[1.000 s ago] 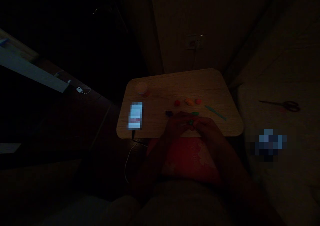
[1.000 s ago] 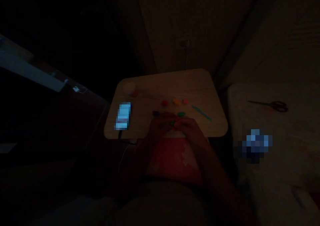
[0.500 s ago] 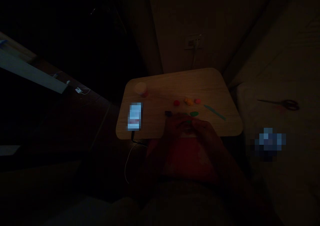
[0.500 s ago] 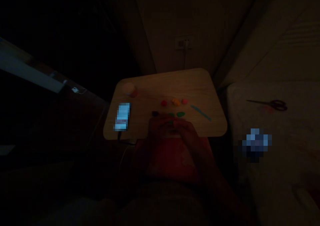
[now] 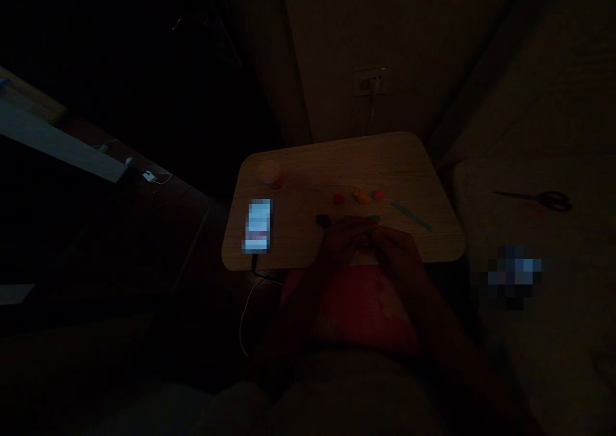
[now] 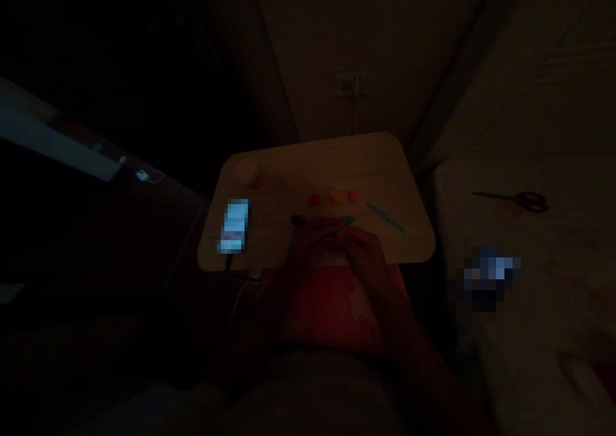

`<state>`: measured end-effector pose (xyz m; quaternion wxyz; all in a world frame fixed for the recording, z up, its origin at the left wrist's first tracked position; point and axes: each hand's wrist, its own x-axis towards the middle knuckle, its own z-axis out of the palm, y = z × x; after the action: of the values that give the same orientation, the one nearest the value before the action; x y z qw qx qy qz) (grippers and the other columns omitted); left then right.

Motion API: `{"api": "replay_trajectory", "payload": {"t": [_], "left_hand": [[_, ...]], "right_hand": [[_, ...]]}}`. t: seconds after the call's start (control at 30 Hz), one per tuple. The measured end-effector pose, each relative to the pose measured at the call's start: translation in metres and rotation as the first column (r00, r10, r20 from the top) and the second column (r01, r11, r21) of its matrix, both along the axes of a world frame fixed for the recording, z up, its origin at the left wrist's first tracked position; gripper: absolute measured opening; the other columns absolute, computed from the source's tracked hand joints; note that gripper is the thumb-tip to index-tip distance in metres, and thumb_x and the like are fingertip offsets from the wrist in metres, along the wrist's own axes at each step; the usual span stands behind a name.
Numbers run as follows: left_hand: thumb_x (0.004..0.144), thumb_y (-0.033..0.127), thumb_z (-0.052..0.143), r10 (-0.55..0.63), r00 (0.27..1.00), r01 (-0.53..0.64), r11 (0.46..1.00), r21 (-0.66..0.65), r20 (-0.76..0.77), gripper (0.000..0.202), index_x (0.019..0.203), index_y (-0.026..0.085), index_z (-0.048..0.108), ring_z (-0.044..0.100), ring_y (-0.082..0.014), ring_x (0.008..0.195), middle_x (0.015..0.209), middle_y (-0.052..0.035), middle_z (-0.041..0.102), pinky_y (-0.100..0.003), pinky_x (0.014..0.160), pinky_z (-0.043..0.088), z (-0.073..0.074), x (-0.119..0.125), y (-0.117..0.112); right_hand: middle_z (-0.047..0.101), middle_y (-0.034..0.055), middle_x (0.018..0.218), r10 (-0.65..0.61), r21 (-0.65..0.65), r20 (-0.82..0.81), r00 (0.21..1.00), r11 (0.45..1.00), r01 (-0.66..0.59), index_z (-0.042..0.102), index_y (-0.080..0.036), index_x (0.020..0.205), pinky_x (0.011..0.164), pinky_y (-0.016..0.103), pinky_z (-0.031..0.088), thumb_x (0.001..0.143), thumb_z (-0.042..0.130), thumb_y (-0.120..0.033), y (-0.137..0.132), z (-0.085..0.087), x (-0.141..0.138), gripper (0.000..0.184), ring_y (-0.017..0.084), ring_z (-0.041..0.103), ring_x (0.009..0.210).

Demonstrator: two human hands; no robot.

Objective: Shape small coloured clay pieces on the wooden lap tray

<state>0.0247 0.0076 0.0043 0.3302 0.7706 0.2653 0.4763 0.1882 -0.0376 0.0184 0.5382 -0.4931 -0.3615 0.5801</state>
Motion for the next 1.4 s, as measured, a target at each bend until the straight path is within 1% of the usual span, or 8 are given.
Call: {"api": "replay_trajectory", "payload": {"t": [0.13, 0.27, 0.5, 0.77, 0.9, 1.13, 1.27, 1.4], "left_hand": [[0.111, 0.042, 0.055, -0.009, 0.999, 0.009, 1.0, 0.016, 0.044, 0.036, 0.126, 0.024, 0.081, 0.076, -0.0241, 0.119, 0.128, -0.0112, 0.081, -0.043, 0.105, 0.062, -0.001, -0.002, 0.002], [0.106, 0.044, 0.064, -0.007, 0.999, 0.007, 1.0, 0.002, 0.042, 0.032, 0.122, 0.024, 0.083, 0.077, -0.0242, 0.115, 0.122, -0.0112, 0.083, -0.043, 0.102, 0.063, -0.001, -0.003, 0.003], [0.102, 0.043, 0.071, -0.072, 0.991, 0.08, 0.994, -0.069, 0.117, 0.035, 0.129, 0.023, 0.08, 0.076, -0.0258, 0.119, 0.128, -0.0123, 0.081, -0.043, 0.105, 0.061, 0.001, 0.0, 0.0], [0.103, 0.045, 0.07, -0.007, 0.991, 0.023, 0.992, -0.125, 0.131, 0.03, 0.117, 0.022, 0.083, 0.077, -0.0258, 0.115, 0.122, -0.0112, 0.082, -0.042, 0.105, 0.062, 0.009, -0.002, -0.003], [0.103, 0.045, 0.069, -0.018, 0.996, 0.029, 0.992, -0.124, 0.093, 0.03, 0.117, 0.023, 0.083, 0.077, -0.0254, 0.116, 0.123, -0.0119, 0.081, -0.044, 0.105, 0.061, 0.008, -0.003, -0.003], [0.099, 0.047, 0.074, -0.023, 0.996, 0.035, 0.989, -0.141, 0.091, 0.031, 0.117, 0.024, 0.084, 0.077, -0.0261, 0.116, 0.123, -0.0116, 0.082, -0.043, 0.103, 0.062, 0.008, -0.002, -0.004], [0.098, 0.048, 0.076, 0.02, 0.991, 0.004, 0.983, -0.182, 0.13, 0.037, 0.125, 0.025, 0.081, 0.077, -0.0261, 0.116, 0.125, -0.0116, 0.082, -0.042, 0.103, 0.062, 0.011, -0.002, -0.004], [0.093, 0.05, 0.082, 0.07, 0.982, -0.032, 0.977, -0.213, 0.175, 0.033, 0.114, 0.024, 0.085, 0.079, -0.0259, 0.109, 0.116, -0.0106, 0.084, -0.042, 0.1, 0.063, 0.01, -0.004, -0.002]], "right_hand": [[0.082, 0.0049, 0.08, 0.01, 0.004, -0.055, 0.998, 1.0, -0.01, 0.088, -0.024, 0.086, 0.069, 0.033, 0.057, 0.068, 0.095, -0.06, 0.002, -0.004, 0.001, 0.041, 0.019, 0.07, 0.068], [0.079, 0.0035, 0.074, -0.021, 0.031, -0.046, 0.999, 0.999, 0.023, 0.087, -0.025, 0.079, 0.066, 0.031, 0.052, 0.069, 0.096, -0.053, 0.001, -0.004, 0.001, 0.031, 0.017, 0.066, 0.067], [0.077, 0.0026, 0.075, -0.091, 0.028, -0.066, 0.994, 0.995, 0.093, 0.084, -0.025, 0.073, 0.065, 0.032, 0.049, 0.069, 0.096, -0.047, -0.003, -0.002, -0.005, 0.026, 0.017, 0.062, 0.067], [0.08, 0.0059, 0.082, 0.081, 0.055, -0.007, 0.997, 0.995, -0.08, 0.087, -0.024, 0.087, 0.076, 0.035, 0.055, 0.075, 0.088, -0.067, 0.004, -0.005, 0.003, 0.045, 0.021, 0.068, 0.075], [0.081, 0.0067, 0.085, 0.106, 0.084, 0.041, 0.994, 0.99, -0.109, 0.087, -0.024, 0.09, 0.077, 0.037, 0.057, 0.078, 0.086, -0.063, 0.004, -0.006, 0.005, 0.04, 0.022, 0.07, 0.076], [0.079, 0.0043, 0.083, -0.057, 0.092, 0.044, 0.997, 0.994, 0.052, 0.087, -0.024, 0.085, 0.064, 0.031, 0.051, 0.078, 0.084, -0.046, -0.001, -0.003, -0.008, 0.023, 0.018, 0.064, 0.069], [0.071, 0.0016, 0.066, -0.044, 0.037, 0.028, 0.999, 0.998, 0.043, 0.081, -0.021, 0.073, 0.057, 0.027, 0.044, 0.076, 0.084, -0.045, 0.002, 0.003, -0.011, 0.024, 0.014, 0.055, 0.059], [0.068, 0.0014, 0.061, -0.017, -0.023, 0.008, 1.0, 1.0, 0.017, 0.075, -0.02, 0.065, 0.054, 0.026, 0.044, 0.07, 0.088, -0.048, 0.007, 0.008, -0.01, 0.032, 0.013, 0.055, 0.055]]}}
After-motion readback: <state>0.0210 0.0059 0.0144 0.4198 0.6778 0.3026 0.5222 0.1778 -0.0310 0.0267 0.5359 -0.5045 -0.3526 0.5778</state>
